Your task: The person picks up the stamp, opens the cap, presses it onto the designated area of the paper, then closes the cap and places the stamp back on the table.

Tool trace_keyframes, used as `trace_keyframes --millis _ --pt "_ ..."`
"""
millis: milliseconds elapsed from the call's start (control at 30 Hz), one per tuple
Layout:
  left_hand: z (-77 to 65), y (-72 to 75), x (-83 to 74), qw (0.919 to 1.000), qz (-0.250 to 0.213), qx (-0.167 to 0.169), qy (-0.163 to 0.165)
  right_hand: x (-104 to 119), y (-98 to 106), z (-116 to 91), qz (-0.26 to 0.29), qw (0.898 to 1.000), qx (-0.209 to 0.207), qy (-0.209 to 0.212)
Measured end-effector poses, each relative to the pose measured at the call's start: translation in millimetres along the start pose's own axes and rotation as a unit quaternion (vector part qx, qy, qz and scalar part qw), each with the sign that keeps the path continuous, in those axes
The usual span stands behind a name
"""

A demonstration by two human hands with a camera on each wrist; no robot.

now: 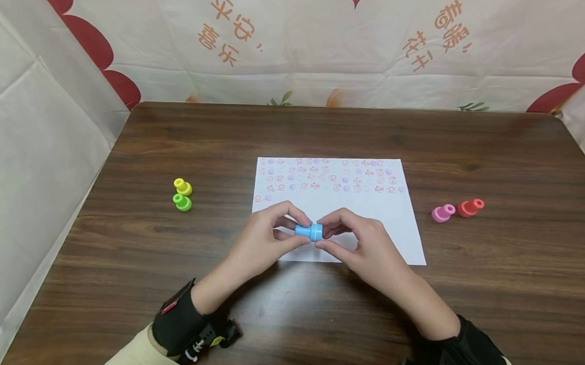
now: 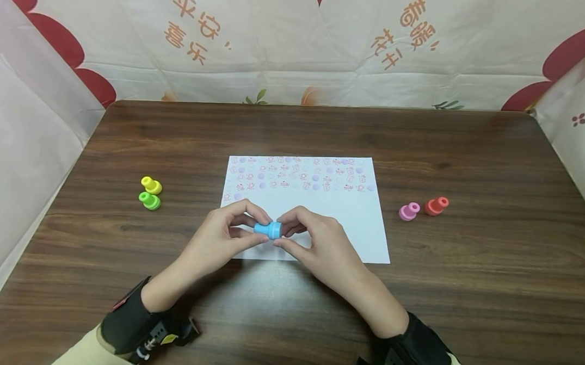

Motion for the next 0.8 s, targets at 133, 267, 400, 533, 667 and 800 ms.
trace_keyframes --millis 133,267,400,533,667,800 --pt "-0.5 -1.4 -1.6 0.9999 0.010 -0.005 -0.012 0 -1 -2 -0.004 1.000 0.000 -0.001" --pt "-1.4 -3.7 -1.0 0.9996 0.021 -0.007 -0.019 -1 -1 -4 -0.008 1.000 0.001 -0.005" --pt "-3.3 -5.7 0.9 0.9996 0.026 -0.001 -0.012 -2 -2 -7 -0.010 1.000 0.007 -0.010" --pt "-5.2 -6.8 3.0 0.9996 0.028 0.008 -0.002 -2 -3 -8 -0.011 1.000 0.013 -0.011" --pt "-7.0 -8.2 3.7 0.9994 0.030 0.019 0.002 -1 -6 -9 -0.016 1.000 0.021 -0.010" --pt "-9.4 -9.3 2.1 0.9986 0.047 0.025 -0.003 1 -9 -11 -0.028 0.999 0.034 -0.002"
Point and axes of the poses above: each hand's wrist, its own z-axis towards the middle knuckle, its own y-axis out of the back of the hand, x = y × z, the point moved 5 cm from there along z, towards the middle knuckle, and after that the axes turned 2 degrees about y, right-handed, at the moved point
